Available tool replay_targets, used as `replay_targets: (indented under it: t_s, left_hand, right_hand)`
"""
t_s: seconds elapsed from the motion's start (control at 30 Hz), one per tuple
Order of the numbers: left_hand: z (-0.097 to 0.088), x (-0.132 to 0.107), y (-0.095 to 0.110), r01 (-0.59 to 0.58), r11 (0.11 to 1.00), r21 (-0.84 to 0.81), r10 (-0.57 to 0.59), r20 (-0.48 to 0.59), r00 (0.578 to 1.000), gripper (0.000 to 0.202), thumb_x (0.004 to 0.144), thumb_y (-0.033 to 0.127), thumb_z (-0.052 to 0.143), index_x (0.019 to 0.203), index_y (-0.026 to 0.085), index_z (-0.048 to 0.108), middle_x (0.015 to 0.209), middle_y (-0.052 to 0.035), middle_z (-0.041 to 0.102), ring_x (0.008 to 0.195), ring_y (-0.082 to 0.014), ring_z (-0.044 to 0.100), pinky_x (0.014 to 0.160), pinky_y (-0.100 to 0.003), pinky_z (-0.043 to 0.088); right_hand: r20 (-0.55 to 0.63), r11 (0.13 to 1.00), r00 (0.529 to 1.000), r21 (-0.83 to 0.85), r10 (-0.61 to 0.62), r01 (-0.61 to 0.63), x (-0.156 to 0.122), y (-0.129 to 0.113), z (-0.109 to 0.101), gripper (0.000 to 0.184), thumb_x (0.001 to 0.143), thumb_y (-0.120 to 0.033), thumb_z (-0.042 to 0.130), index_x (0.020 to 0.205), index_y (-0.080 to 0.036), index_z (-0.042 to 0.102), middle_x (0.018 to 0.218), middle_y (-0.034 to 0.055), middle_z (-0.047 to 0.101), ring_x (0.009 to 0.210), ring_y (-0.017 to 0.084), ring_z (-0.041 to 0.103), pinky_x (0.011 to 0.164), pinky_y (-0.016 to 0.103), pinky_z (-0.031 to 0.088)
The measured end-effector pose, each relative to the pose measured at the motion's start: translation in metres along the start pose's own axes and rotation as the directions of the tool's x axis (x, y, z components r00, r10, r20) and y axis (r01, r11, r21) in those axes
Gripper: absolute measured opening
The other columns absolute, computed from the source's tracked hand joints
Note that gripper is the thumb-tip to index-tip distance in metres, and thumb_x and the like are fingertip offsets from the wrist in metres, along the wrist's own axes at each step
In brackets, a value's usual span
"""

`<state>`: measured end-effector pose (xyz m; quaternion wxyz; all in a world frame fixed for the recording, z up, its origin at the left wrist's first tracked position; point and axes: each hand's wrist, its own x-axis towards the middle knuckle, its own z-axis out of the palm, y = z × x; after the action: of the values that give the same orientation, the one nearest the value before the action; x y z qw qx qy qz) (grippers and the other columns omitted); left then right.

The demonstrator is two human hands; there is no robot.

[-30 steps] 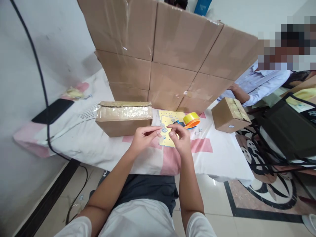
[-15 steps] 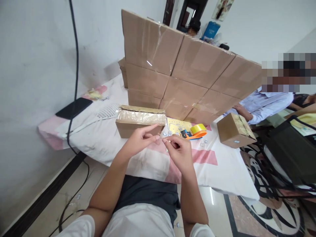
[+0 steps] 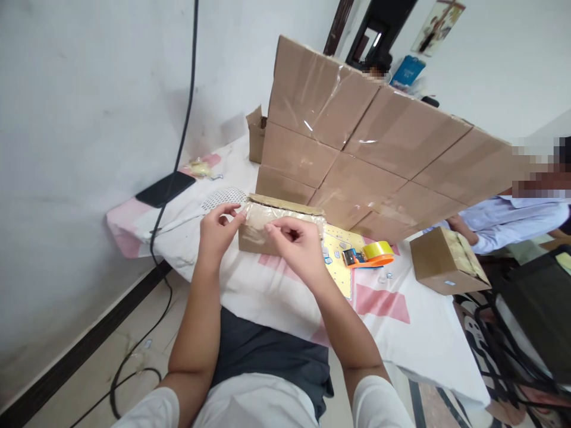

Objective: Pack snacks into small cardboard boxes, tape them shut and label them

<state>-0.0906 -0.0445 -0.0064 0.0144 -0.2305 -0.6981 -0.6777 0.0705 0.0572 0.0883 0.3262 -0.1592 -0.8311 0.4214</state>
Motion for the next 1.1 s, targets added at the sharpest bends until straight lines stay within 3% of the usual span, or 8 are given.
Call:
replay_targets:
  t_s: [0.1,0.23,0.4,0.73,0.93,1.1]
  left_hand:
    - [0.001,0.003,-0.006,0.013,0.998,-0.059,-0.010,0.047,0.999,0.016,0.082,0.033,0.075,0.090,0.020,0.077,0.081,-0.0012,0.069,0.058,-0.0104,0.047,0.058,-0.024,0.039]
    - [0.003,0.000,-0.003,0.005,0.992,-0.127,-0.002,0.021,1.000,0.010,0.085,0.029,0.071,0.082,0.020,0.075,0.081,-0.0022,0.071,0.065,-0.0129,0.054,0.063,-0.026,0.041]
    - [0.005,0.003,-0.010,0.073,0.983,-0.169,-0.066,0.042,0.997,0.014,0.085,0.032,0.070,0.080,0.019,0.073,0.078,-0.0016,0.071,0.060,-0.0124,0.051,0.060,-0.027,0.040]
    - [0.004,0.006,-0.018,0.065,0.972,-0.226,-0.062,0.021,0.998,0.018,0.093,0.036,0.063,0.094,0.020,0.072,0.079,-0.0010,0.065,0.067,-0.0126,0.056,0.063,-0.024,0.043]
    - [0.004,0.002,-0.016,-0.110,0.981,-0.159,0.128,0.105,0.986,0.033,0.089,0.027,0.068,0.123,0.025,0.070,0.079,0.0025,0.059,0.052,-0.0075,0.037,0.053,-0.023,0.036]
    - [-0.001,0.004,-0.013,-0.270,0.958,-0.093,0.282,0.152,0.947,0.029,0.091,0.017,0.061,0.116,0.022,0.076,0.084,-0.0004,0.063,0.059,-0.0089,0.044,0.060,-0.025,0.041]
  right_hand:
    - [0.134,0.999,0.990,0.026,0.036,-0.040,0.029,0.010,0.018,0.032,0.085,-0.049,0.074,0.074,-0.020,0.077,0.059,-0.0001,0.054,0.056,0.013,0.043,0.052,0.028,0.033]
    - [0.179,0.997,0.982,0.032,0.067,-0.074,0.070,0.025,0.031,0.033,0.082,-0.049,0.074,0.070,-0.018,0.075,0.058,-0.0011,0.054,0.056,0.011,0.041,0.051,0.027,0.031]
    - [0.209,0.997,0.975,-0.034,0.081,-0.075,0.100,0.034,0.036,0.026,0.079,-0.040,0.074,0.069,-0.016,0.076,0.057,-0.0012,0.056,0.055,0.011,0.040,0.053,0.028,0.031]
    - [0.203,0.935,0.978,-0.353,0.056,0.019,0.100,0.029,0.041,0.025,0.082,-0.031,0.064,0.068,-0.014,0.075,0.055,-0.0011,0.058,0.057,0.012,0.048,0.059,0.028,0.034]
    - [0.241,0.872,0.964,-0.489,0.108,0.024,0.103,0.025,0.048,0.019,0.082,-0.023,0.064,0.072,-0.015,0.077,0.059,0.0012,0.064,0.058,0.013,0.052,0.062,0.028,0.036]
    - [0.205,0.802,0.973,-0.596,0.108,0.036,0.103,0.019,0.051,0.017,0.084,-0.025,0.065,0.077,-0.019,0.079,0.072,0.0044,0.070,0.068,0.018,0.058,0.069,0.031,0.041]
